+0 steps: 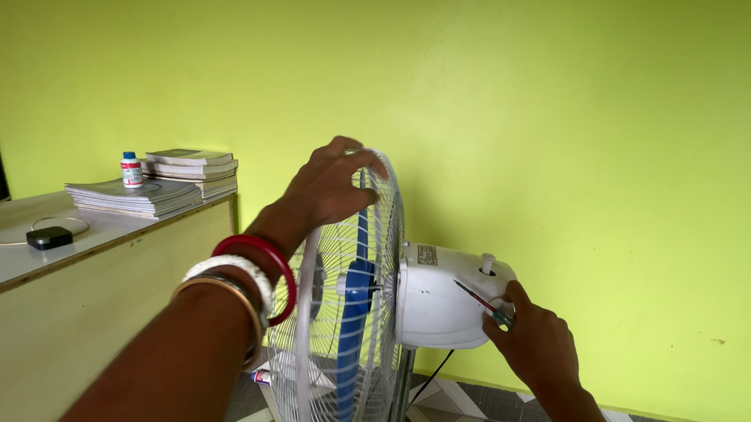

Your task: The person uses a screwdriver to loosen and tighten screws on the rear housing of a standing electric fan. They repeatedly adjust the same screw while holding the fan head steady, without removing the cover or completing the repair.

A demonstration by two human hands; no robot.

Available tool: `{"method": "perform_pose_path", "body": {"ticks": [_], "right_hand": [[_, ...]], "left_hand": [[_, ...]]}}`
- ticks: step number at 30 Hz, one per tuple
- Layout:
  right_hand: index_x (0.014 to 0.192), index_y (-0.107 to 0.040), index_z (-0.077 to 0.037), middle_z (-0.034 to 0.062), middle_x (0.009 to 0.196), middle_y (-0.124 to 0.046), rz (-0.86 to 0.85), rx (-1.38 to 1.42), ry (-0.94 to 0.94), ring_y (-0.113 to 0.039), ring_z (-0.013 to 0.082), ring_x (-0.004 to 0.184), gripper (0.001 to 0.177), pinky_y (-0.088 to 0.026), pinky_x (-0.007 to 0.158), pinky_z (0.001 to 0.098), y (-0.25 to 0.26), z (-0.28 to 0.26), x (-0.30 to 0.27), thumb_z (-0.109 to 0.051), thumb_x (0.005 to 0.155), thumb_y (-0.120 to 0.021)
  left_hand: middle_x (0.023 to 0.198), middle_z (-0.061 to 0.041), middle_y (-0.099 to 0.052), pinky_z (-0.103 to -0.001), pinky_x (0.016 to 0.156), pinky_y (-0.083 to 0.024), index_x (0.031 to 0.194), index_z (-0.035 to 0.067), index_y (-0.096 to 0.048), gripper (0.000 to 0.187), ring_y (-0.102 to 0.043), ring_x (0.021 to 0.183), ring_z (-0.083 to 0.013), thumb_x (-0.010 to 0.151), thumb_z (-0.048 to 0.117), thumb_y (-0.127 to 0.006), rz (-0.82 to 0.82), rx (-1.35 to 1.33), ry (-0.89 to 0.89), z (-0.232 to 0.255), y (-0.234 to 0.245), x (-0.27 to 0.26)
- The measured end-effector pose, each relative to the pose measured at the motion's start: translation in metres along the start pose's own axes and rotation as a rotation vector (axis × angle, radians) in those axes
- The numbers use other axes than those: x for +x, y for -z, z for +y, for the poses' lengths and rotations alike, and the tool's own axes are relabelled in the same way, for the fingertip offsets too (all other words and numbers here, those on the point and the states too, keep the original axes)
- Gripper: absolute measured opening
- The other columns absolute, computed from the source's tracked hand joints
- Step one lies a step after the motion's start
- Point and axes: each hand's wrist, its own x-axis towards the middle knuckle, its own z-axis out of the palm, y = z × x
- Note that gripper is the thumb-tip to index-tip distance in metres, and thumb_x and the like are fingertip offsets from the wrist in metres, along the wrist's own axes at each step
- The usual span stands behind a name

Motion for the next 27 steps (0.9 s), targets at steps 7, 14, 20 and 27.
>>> {"method": "perform_pose_path", "body": {"ticks": [7, 14, 20, 27], "right_hand": [[0.118, -0.053, -0.017, 0.0131, 0.091, -0.078, 0.017, -0.045, 0.008, -0.076, 0.0377, 0.081, 0.041, -0.062, 0.072, 0.0494, 0.008, -0.017, -0.013, -0.045, 0.091, -0.066], [0.144, -0.045, -0.02, 0.0141, 0.114, -0.063, 0.119, 0.054, -0.062, -0.074, 0.0381, 0.082, 0.063, -0.06, 0.073, 0.051, -0.016, -0.029, -0.032, -0.025, 0.085, -0.067], [0.141, -0.059, -0.015, 0.0125, 0.107, -0.051, 0.252, 0.27, 0.016, -0.066, 0.0302, 0.08, 0.059, -0.059, 0.075, 0.0449, -0.035, -0.014, -0.021, -0.013, 0.084, -0.072], [0.13, -0.077, -0.019, 0.0131, 0.096, -0.059, 0.449, 0.075, 0.138, -0.064, 0.0229, 0.071, 0.034, -0.055, 0.066, 0.0361, 0.018, 0.017, 0.014, -0.02, 0.096, -0.077]], "left_hand": [[0.145, -0.016, -0.046, -0.055, 0.104, -0.048, 0.15, 0.038, -0.043, 0.065, -0.054, 0.129, -0.0411, 0.09, 0.055, -0.062, 0.033, 0.053, 0.408, 0.016, -0.012, -0.022], [0.145, -0.015, -0.043, -0.054, 0.1, -0.05, 0.152, 0.04, -0.038, 0.083, -0.053, 0.127, -0.04, 0.08, 0.06, -0.074, 0.027, 0.096, 0.424, 0.02, -0.009, -0.035], [0.147, -0.014, -0.042, -0.054, 0.1, -0.049, 0.152, 0.04, -0.039, 0.081, -0.051, 0.128, -0.0396, 0.081, 0.054, -0.075, 0.053, 0.076, 0.413, 0.016, -0.014, -0.036], [0.149, -0.013, -0.04, -0.055, 0.1, -0.048, 0.152, 0.04, -0.039, 0.081, -0.049, 0.129, -0.0391, 0.081, 0.056, -0.074, 0.059, 0.086, 0.397, 0.012, -0.017, -0.034]]}}
